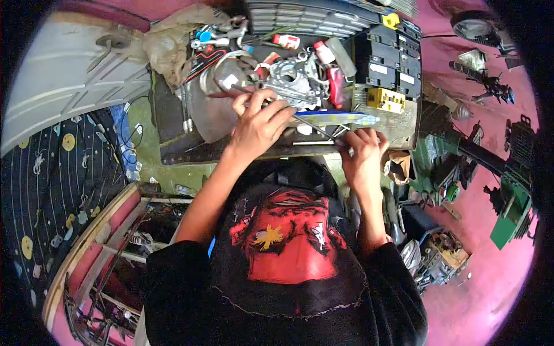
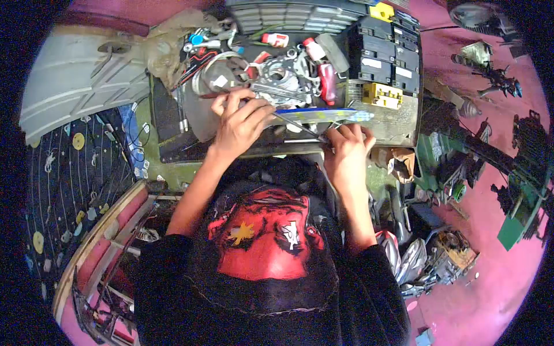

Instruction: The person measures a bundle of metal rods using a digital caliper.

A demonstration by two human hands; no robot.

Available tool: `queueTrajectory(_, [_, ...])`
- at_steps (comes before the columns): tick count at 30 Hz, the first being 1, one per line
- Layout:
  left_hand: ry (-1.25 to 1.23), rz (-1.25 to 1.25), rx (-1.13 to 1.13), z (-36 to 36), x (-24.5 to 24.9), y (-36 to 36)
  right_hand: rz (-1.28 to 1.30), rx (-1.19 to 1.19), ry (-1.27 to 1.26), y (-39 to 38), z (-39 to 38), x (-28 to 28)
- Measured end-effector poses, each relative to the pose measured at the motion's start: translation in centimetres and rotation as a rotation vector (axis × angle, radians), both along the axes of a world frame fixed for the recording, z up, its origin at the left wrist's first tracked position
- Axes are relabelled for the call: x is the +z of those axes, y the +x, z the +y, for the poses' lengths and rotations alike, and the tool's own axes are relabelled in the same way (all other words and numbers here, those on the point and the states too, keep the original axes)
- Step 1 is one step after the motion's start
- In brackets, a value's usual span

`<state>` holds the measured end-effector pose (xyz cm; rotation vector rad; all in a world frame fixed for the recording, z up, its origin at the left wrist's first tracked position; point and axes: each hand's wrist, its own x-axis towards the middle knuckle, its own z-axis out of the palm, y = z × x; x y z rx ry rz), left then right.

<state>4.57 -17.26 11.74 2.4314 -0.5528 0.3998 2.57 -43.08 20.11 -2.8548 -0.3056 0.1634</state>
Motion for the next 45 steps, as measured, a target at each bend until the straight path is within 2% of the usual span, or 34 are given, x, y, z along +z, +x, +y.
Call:
queueTrajectory(9, [-0.051,0.051,0.088,-14.8,0.5,3.3,-0.14,0.03,-0.178,1.2,-20.6,-0.4])
queueTrajectory(11, [-0.037,0.114,0.1,-16.7,0.2,3.2,-0.103,0.011,-0.17,1.3,-24.3,-0.5])
queueTrajectory(14, [0.041,0.262,0.12,-18.3,-0.5,3.2,-0.208,0.029,-0.238,1.5,-29.5,-1.5])
queueTrajectory(17, [0.126,0.277,0.104,-18.7,-1.1,3.2,-0.152,0.036,-0.28,1.6,-33.0,-2.1])
queueTrajectory(29, [0.125,0.301,0.176,-19.6,-0.5,2.3,-0.168,0.103,-0.166,3.6,-35.3,-4.3])
queueTrajectory(35, [0.156,0.299,0.177,-19.8,-0.2,1.9,-0.094,0.167,-0.129,5.3,-33.9,-4.7])
queueTrajectory(45, [0.178,0.31,0.16,-20.2,0.5,1.3,-0.168,0.29,0.012,7.5,-29.8,-6.0])
